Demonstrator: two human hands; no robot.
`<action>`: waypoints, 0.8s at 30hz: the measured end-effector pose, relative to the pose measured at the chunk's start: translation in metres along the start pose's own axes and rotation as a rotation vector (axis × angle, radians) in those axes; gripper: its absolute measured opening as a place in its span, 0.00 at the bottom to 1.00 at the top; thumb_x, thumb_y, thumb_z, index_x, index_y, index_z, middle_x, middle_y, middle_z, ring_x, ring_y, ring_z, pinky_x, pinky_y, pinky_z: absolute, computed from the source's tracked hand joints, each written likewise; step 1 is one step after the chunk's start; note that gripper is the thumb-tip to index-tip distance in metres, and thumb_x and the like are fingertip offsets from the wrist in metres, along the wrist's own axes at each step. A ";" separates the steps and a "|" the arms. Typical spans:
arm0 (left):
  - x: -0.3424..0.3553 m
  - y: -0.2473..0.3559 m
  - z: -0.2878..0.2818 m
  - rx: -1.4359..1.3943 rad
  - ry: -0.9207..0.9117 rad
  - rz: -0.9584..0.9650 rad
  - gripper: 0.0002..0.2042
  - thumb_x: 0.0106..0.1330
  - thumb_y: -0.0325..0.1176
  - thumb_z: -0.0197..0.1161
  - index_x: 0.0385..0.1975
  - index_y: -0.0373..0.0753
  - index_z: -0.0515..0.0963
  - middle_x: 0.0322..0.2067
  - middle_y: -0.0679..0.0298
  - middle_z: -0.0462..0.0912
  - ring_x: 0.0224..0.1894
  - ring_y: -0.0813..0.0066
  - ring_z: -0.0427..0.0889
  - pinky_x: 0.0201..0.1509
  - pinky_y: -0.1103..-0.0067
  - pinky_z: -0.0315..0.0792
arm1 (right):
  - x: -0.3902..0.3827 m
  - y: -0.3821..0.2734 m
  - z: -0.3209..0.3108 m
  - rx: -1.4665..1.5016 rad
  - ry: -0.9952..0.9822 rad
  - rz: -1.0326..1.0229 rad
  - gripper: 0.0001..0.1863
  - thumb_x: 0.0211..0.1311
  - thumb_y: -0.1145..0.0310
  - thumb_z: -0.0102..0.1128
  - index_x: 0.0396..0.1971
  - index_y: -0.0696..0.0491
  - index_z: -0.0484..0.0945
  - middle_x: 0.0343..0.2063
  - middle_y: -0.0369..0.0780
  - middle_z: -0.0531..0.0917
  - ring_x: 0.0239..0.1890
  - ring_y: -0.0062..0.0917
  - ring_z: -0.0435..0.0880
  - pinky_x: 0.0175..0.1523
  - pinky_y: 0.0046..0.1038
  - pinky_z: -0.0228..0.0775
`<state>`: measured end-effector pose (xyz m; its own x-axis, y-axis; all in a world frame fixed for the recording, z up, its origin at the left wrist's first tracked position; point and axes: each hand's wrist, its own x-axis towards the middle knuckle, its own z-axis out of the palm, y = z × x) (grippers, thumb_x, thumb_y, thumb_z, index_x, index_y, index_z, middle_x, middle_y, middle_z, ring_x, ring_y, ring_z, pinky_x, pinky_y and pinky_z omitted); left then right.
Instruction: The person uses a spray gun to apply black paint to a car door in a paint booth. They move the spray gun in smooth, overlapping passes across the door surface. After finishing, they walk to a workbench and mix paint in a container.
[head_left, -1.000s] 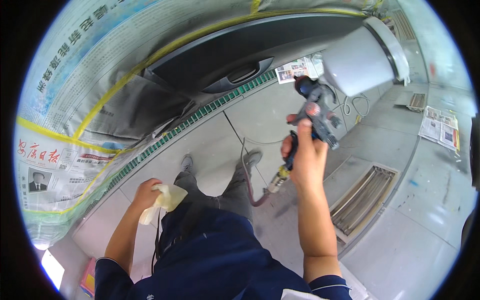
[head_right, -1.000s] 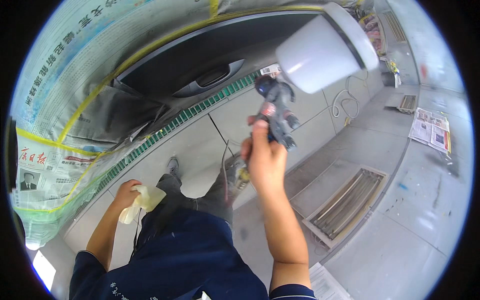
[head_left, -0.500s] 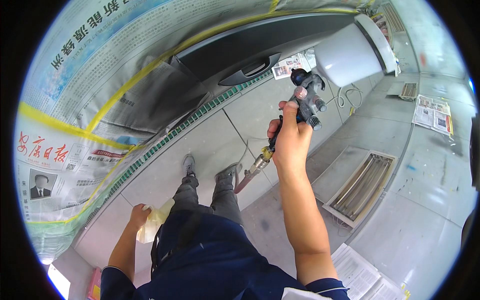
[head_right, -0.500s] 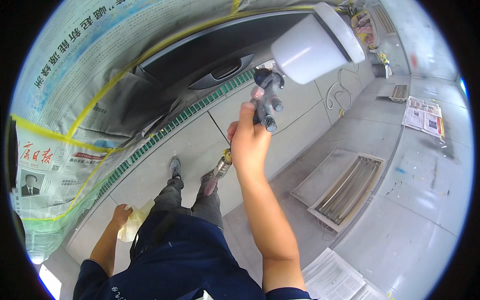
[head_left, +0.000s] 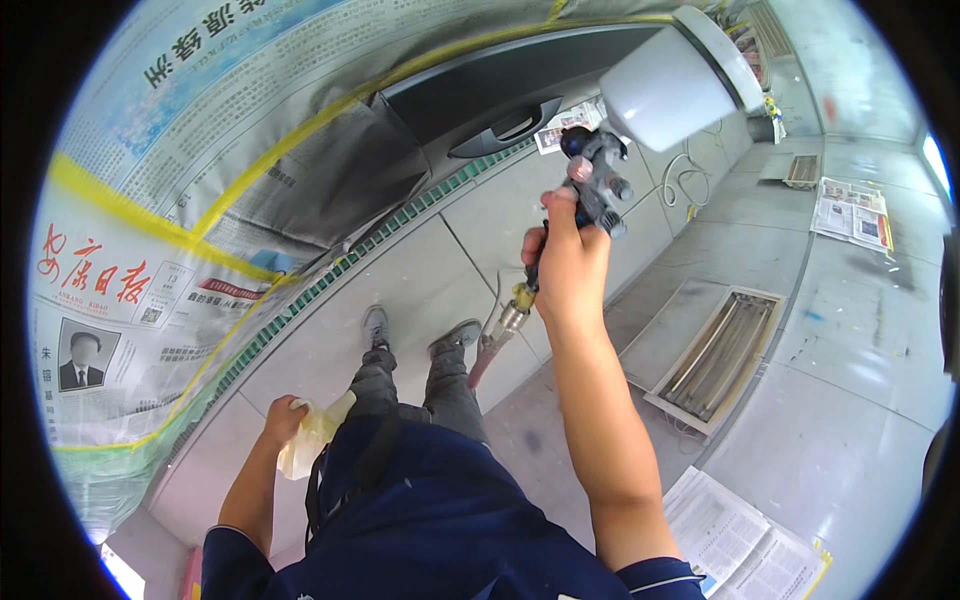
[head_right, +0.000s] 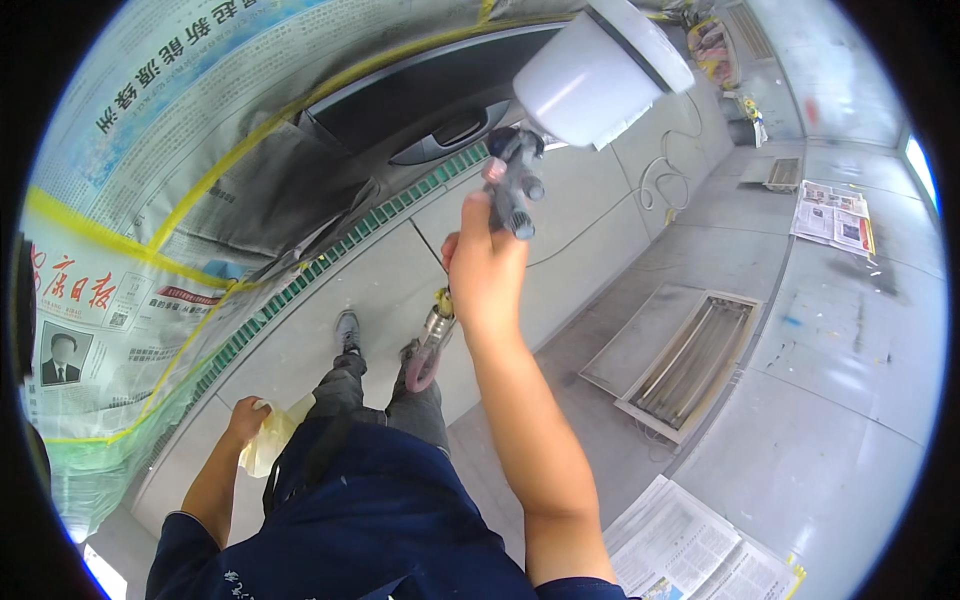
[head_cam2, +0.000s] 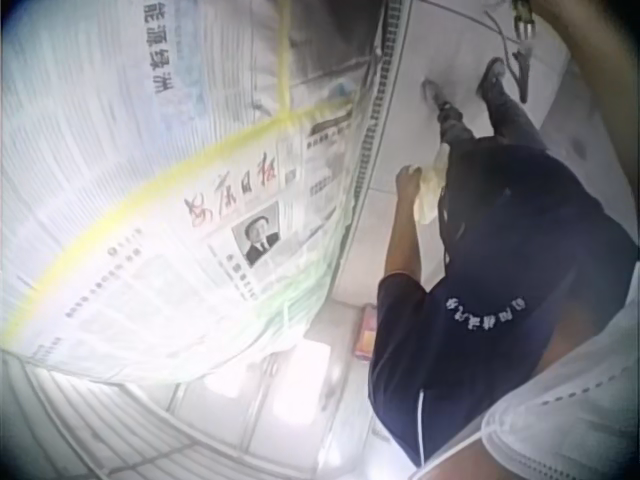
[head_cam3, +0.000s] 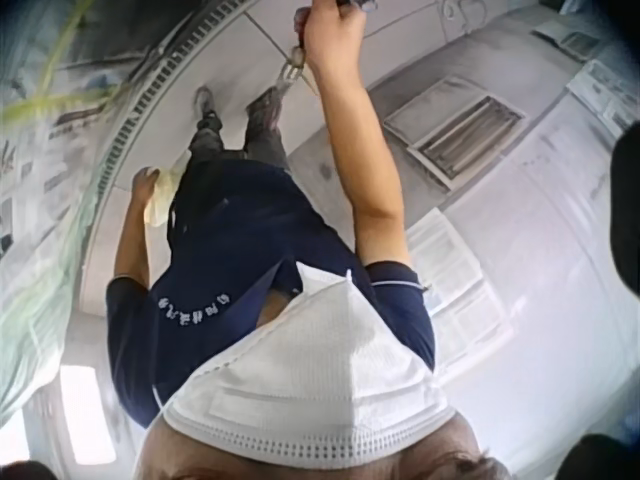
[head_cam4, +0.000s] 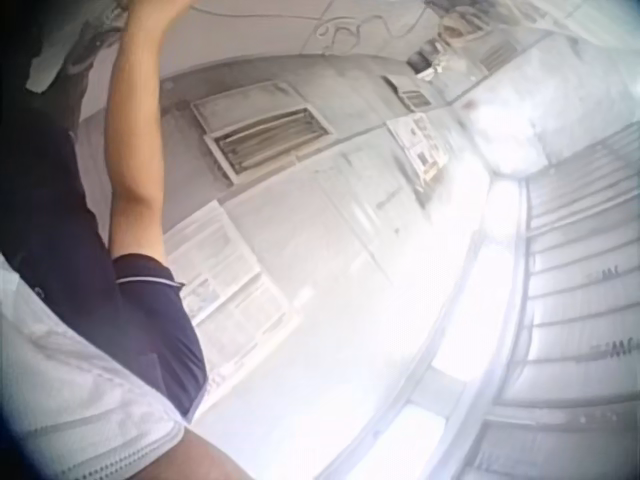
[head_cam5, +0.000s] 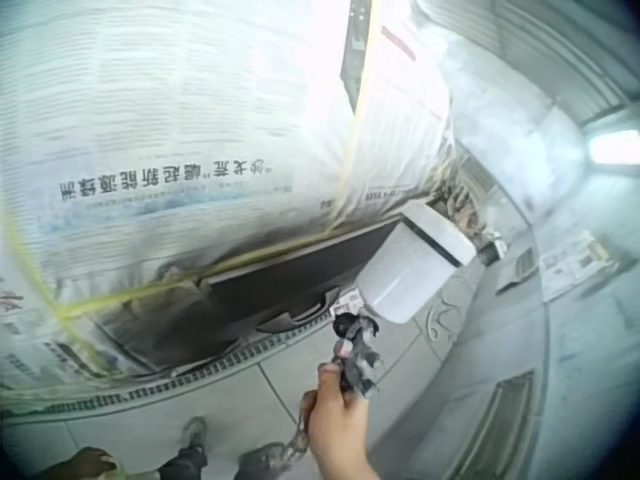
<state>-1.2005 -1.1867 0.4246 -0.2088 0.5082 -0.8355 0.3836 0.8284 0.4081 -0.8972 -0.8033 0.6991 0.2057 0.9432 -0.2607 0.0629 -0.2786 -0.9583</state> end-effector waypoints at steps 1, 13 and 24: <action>0.000 -0.001 0.000 0.028 0.007 0.005 0.14 0.59 0.36 0.65 0.40 0.32 0.82 0.33 0.52 0.85 0.35 0.62 0.84 0.41 0.70 0.77 | 0.003 -0.004 0.004 0.013 -0.021 0.012 0.17 0.71 0.59 0.53 0.37 0.61 0.72 0.29 0.40 0.75 0.16 0.20 0.71 0.20 0.25 0.61; -0.006 -0.024 0.001 -0.073 -0.003 -0.055 0.13 0.62 0.35 0.65 0.39 0.31 0.81 0.28 0.58 0.83 0.28 0.69 0.81 0.33 0.71 0.75 | 0.029 0.007 -0.020 -0.062 0.089 -0.089 0.16 0.71 0.59 0.54 0.32 0.59 0.73 0.18 0.36 0.72 0.15 0.20 0.72 0.19 0.24 0.62; 0.002 -0.028 0.006 -0.034 0.037 -0.013 0.15 0.59 0.36 0.66 0.39 0.31 0.81 0.30 0.55 0.84 0.31 0.65 0.82 0.36 0.70 0.75 | -0.066 -0.016 -0.037 0.055 -0.545 0.216 0.21 0.74 0.60 0.50 0.58 0.55 0.64 0.42 0.43 0.77 0.16 0.19 0.71 0.22 0.21 0.64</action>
<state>-1.2063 -1.2104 0.4099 -0.2466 0.5049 -0.8272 0.3503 0.8423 0.4096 -0.8759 -0.8679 0.7360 -0.3244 0.8271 -0.4590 0.0218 -0.4786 -0.8778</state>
